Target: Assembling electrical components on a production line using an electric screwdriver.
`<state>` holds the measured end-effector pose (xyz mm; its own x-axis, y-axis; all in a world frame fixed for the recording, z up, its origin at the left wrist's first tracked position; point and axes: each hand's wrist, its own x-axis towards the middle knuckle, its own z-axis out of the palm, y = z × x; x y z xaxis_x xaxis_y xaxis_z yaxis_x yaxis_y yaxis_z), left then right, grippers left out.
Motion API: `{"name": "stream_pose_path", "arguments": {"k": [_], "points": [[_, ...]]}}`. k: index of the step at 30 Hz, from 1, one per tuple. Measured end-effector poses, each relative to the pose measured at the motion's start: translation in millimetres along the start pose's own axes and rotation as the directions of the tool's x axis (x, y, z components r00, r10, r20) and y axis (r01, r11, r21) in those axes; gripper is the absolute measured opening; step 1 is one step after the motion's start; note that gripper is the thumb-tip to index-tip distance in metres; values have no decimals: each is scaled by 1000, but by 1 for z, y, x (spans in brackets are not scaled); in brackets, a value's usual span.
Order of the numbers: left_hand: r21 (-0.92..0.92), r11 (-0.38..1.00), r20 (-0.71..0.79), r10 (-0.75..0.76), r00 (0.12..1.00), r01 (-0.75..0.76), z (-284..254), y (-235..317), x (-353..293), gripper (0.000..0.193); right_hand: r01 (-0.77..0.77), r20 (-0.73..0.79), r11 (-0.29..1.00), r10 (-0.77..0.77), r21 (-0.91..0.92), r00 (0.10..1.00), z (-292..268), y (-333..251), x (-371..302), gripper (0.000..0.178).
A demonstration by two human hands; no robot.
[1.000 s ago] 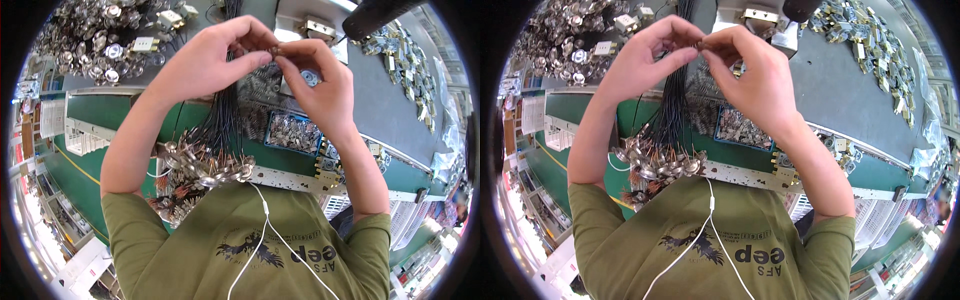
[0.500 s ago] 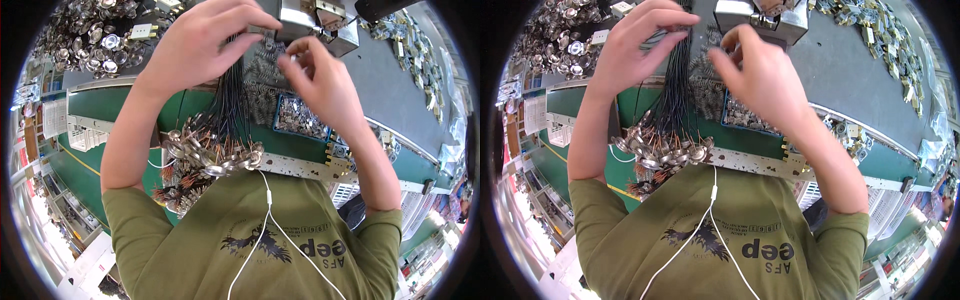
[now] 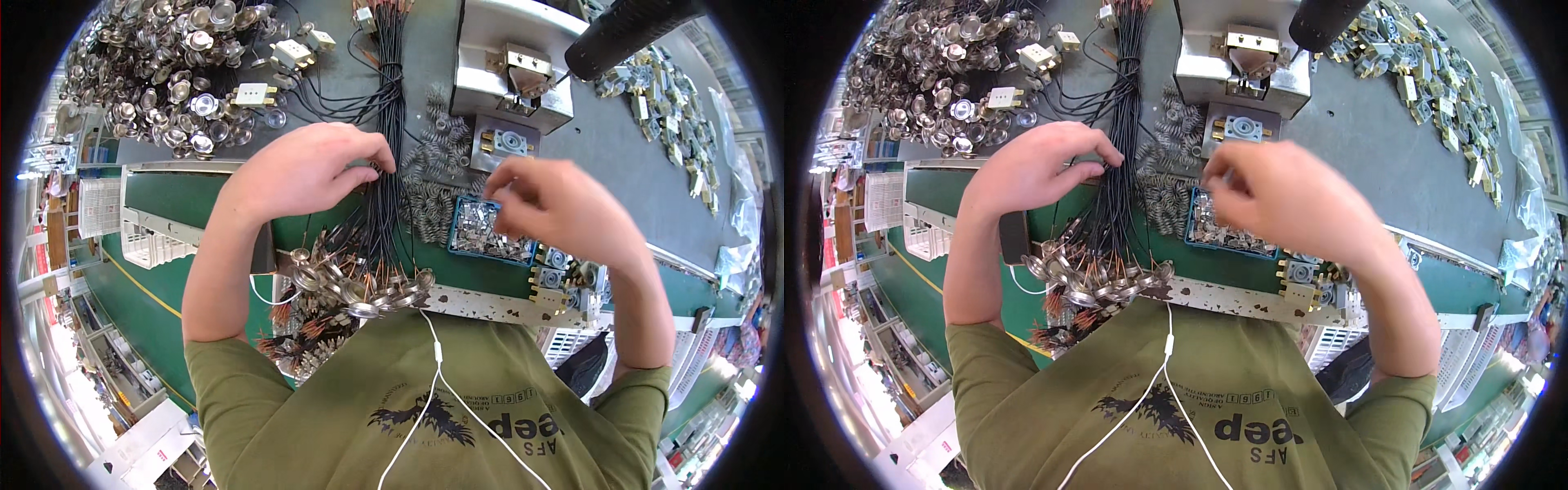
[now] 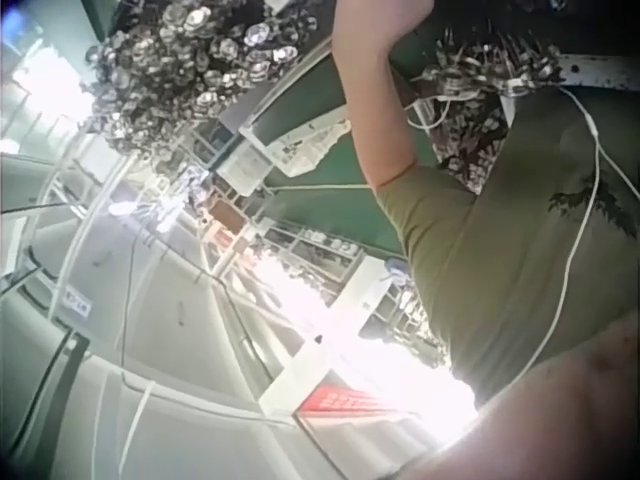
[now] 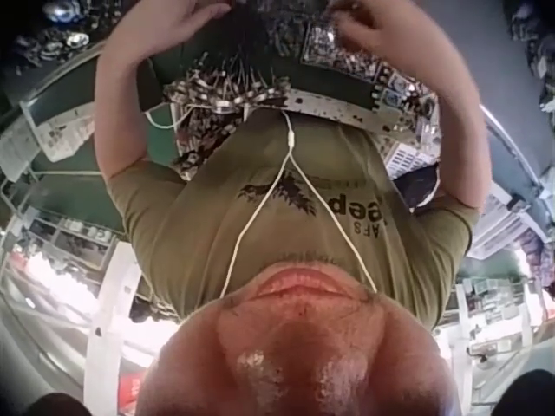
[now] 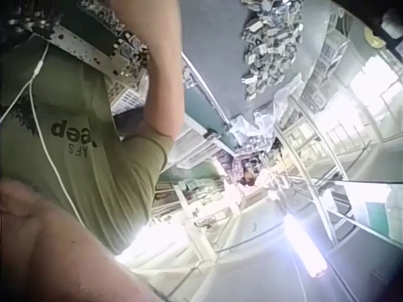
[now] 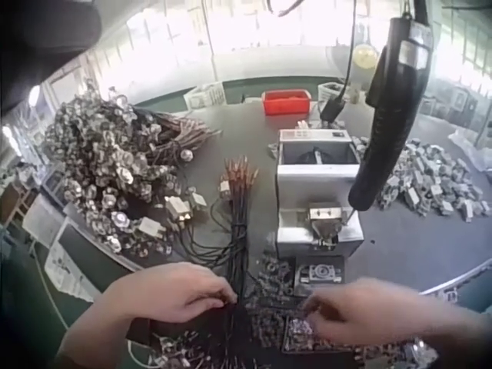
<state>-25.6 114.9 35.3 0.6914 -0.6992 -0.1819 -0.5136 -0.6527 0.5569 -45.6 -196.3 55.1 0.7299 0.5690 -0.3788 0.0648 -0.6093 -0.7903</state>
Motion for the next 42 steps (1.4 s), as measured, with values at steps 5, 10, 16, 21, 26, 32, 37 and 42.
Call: {"name": "stream_pose_path", "arguments": {"k": [5,10,16,21,26,32,37,42], "points": [[-32,997,0,-75,997,75,-1,9,5,20,59,-146,962,-101,-266,984,-2,-13,-7,18],[144,989,-101,-15,995,29,4,24,9,22,175,-72,984,-173,22,982,54,-4,-7,37],[400,817,-86,-418,904,416,12,31,16,64,248,-145,963,-231,108,962,110,4,2,61],[463,783,-106,-416,903,415,25,18,21,65,252,-157,960,-233,117,960,122,-2,6,61],[99,872,-10,-481,877,479,2,1,5,48,309,-245,904,-241,296,939,107,5,8,49],[-143,882,36,-450,893,450,-11,-11,-7,44,136,-132,790,-70,598,989,100,11,54,44],[-298,870,77,-387,919,392,-17,-19,-12,43,18,-48,597,35,802,998,97,-2,86,37],[-313,883,90,-338,937,349,-6,-34,-17,43,48,-112,474,107,879,988,102,-5,110,30]]}}
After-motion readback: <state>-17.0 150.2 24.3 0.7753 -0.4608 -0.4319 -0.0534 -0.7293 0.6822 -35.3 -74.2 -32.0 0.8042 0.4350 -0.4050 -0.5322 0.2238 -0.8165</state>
